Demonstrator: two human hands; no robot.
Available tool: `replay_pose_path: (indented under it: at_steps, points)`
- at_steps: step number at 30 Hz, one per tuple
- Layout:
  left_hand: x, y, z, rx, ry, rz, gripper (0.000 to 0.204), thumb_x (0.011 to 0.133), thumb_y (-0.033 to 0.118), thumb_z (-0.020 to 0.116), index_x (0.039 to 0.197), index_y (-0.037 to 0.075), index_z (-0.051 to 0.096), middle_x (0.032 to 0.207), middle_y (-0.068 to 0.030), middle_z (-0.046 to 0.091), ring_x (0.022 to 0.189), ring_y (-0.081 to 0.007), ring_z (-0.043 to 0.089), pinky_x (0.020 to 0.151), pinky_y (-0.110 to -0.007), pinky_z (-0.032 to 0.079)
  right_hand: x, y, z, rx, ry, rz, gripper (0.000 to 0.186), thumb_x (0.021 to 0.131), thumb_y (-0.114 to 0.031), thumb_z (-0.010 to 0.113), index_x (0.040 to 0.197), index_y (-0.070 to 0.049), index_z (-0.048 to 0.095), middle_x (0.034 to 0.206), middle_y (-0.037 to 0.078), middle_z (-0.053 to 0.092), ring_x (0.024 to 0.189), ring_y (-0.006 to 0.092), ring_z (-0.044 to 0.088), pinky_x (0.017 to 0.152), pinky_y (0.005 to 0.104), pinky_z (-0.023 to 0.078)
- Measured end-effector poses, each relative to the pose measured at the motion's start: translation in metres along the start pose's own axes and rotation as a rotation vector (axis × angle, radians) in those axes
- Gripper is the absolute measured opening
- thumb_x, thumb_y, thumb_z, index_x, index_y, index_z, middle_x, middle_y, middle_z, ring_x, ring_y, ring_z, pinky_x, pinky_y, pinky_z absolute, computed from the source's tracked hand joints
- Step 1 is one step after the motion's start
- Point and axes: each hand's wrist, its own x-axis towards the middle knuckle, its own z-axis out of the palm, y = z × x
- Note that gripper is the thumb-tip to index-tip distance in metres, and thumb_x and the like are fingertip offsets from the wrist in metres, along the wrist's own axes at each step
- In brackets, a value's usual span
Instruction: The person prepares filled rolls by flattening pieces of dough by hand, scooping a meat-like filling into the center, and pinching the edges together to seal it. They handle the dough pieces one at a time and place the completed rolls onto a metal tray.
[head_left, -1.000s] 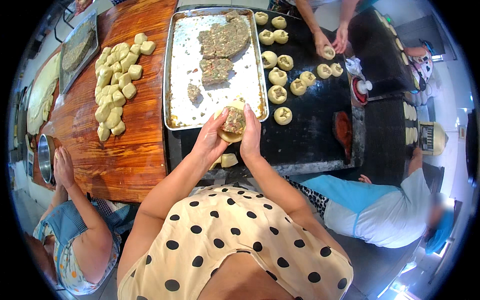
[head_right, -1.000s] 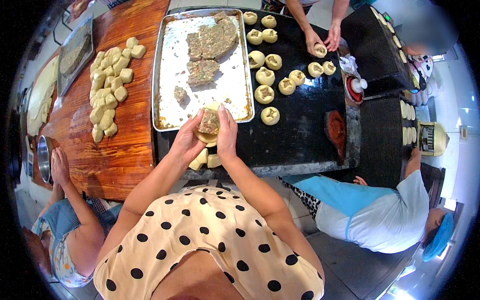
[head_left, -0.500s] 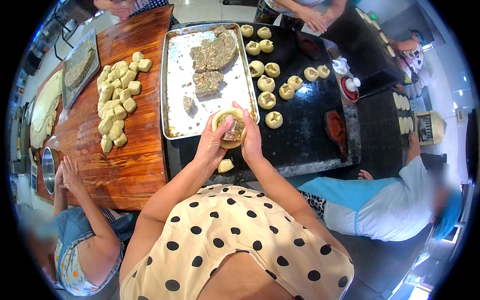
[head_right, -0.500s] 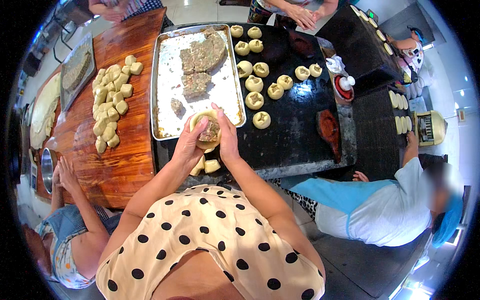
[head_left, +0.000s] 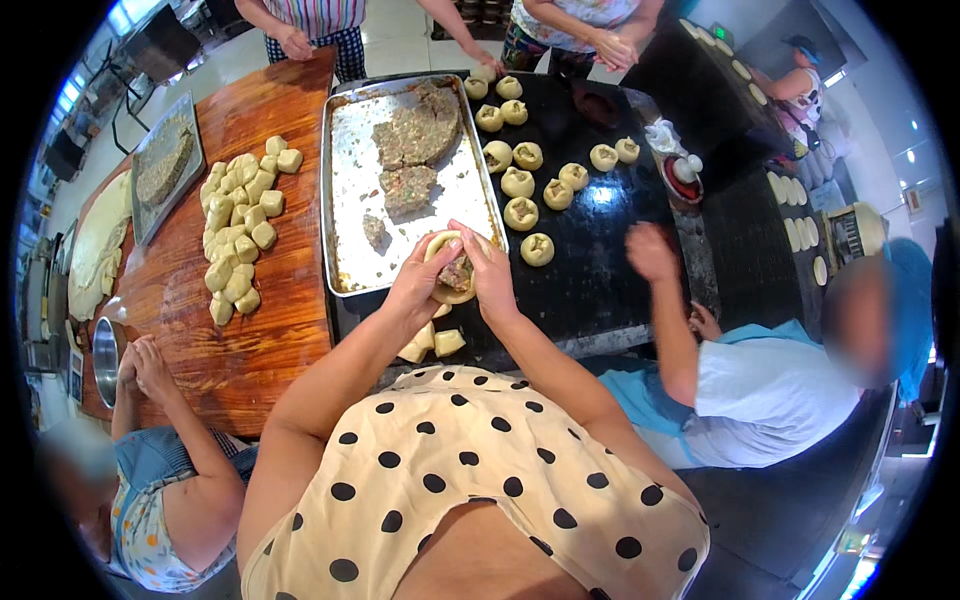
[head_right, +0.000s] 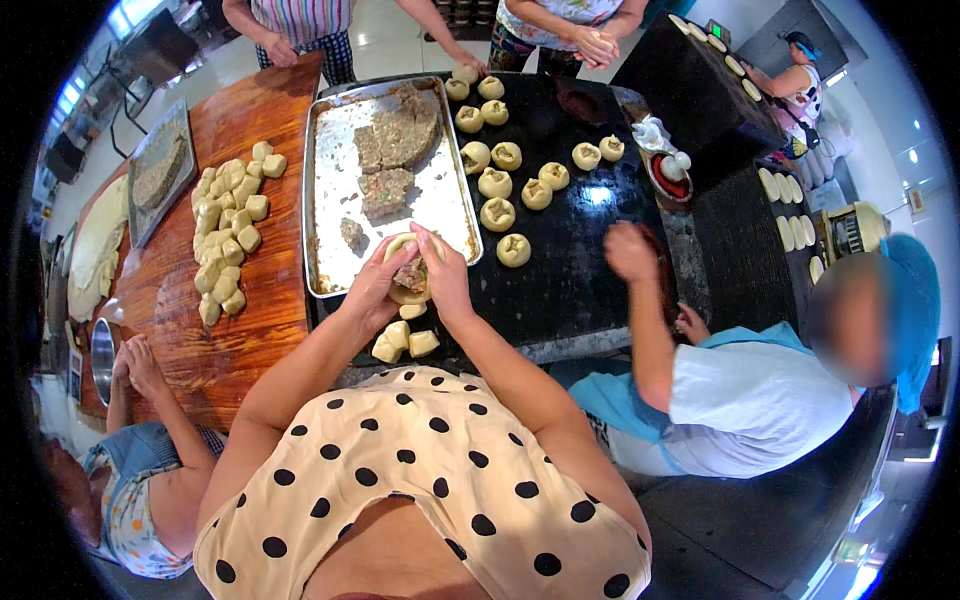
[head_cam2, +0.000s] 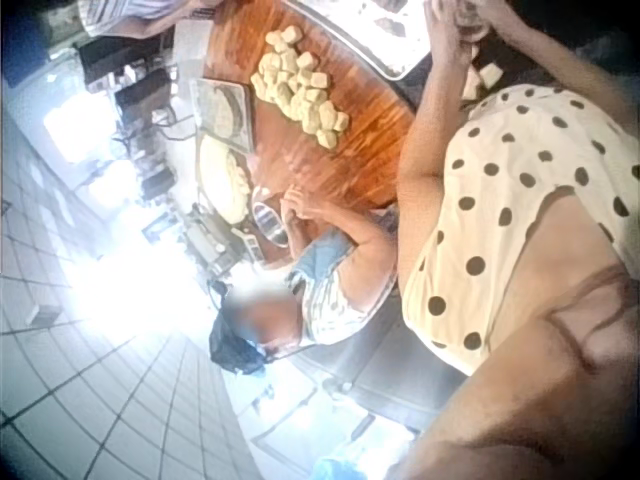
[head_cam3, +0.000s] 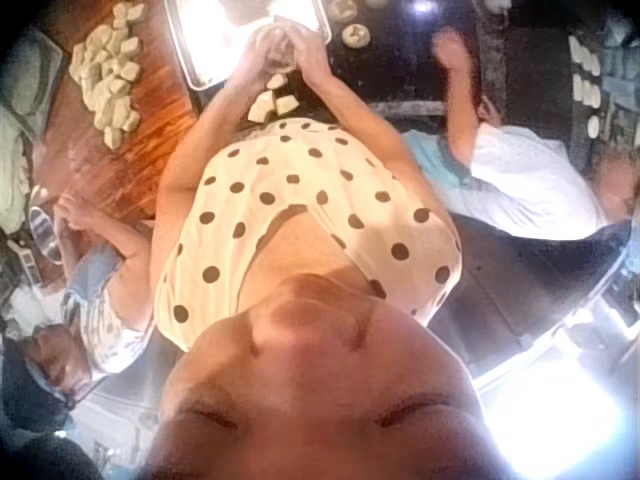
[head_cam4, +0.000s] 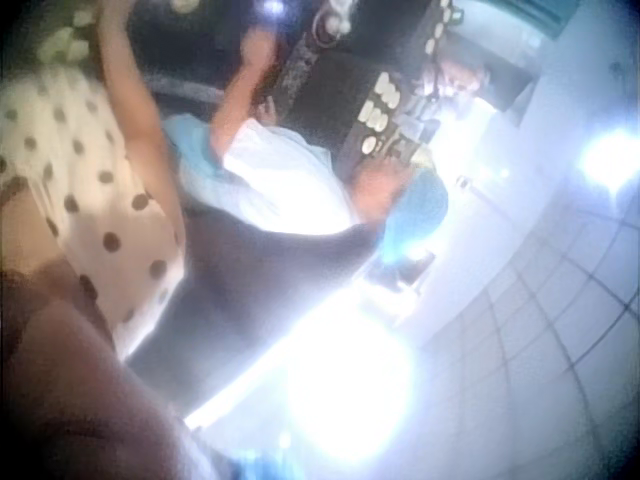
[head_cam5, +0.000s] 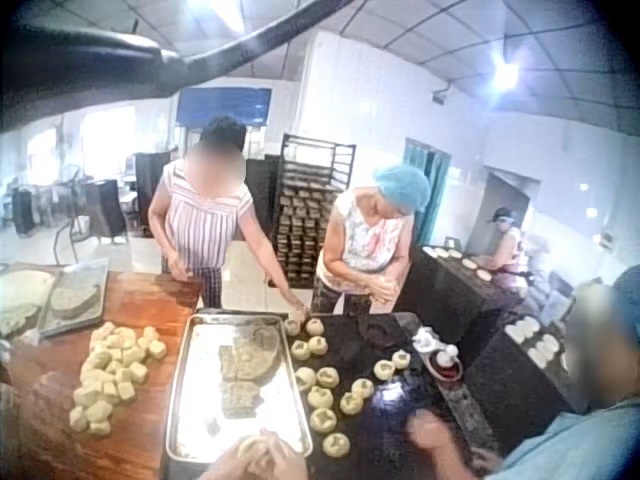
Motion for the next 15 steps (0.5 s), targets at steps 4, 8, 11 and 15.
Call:
replay_pose_path:
  at_steps: [4, 8, 11, 15]
  points:
    - [0.014, 0.022, 0.004, 0.039, -0.202, -0.147, 0.036, 0.102, 0.043, 0.049, 0.12, 0.012, 0.055, 0.114, -0.0065, 0.061, 0.106, -0.019, 0.062, 0.091, -0.04, 0.055, 0.001, 0.001, 0.002, 0.034, 0.138, -0.067, 0.04, 0.104, -0.027, 0.05, 0.126, 0.005, 0.062, 0.12, 0.009, 0.065, 0.106, 0.0143, 0.059, 0.096, 0.0278, 0.045]
    - [0.002, 0.01, 0.015, 0.14, 0.072, 0.103, 0.055, 0.098, 0.058, 0.047, 0.122, 0.009, 0.055, 0.114, -0.0062, 0.063, 0.103, -0.0175, 0.064, 0.091, -0.037, 0.054, -0.003, 0.002, 0.023, -0.122, 0.242, -0.235, 0.048, 0.103, -0.032, 0.05, 0.134, 0.005, 0.053, 0.132, 0.013, 0.058, 0.118, 0.0179, 0.055, 0.103, 0.0304, 0.04]
    - [0.001, 0.008, 0.002, 0.089, 0.108, 0.134, 0.053, 0.098, 0.054, 0.052, 0.123, 0.008, 0.051, 0.113, -0.0061, 0.061, 0.099, -0.0179, 0.065, 0.083, -0.035, 0.057, -0.001, -0.001, 0.012, -0.076, 0.083, -0.023, 0.054, 0.102, -0.037, 0.052, 0.137, 0.004, 0.05, 0.134, 0.014, 0.056, 0.123, 0.0193, 0.052, 0.106, 0.0305, 0.037]
    - [0.018, -0.009, -0.01, 0.217, 0.22, 0.3, 0.036, 0.099, 0.043, 0.056, 0.103, 0.007, 0.06, 0.083, -0.0001, 0.06, 0.065, -0.0079, 0.056, 0.052, -0.025, 0.043, 0.004, 0.014, 0.026, -0.147, 0.145, -0.132, 0.039, 0.1, -0.03, 0.058, 0.121, 0.003, 0.062, 0.118, 0.012, 0.066, 0.109, 0.0195, 0.061, 0.098, 0.0312, 0.045]
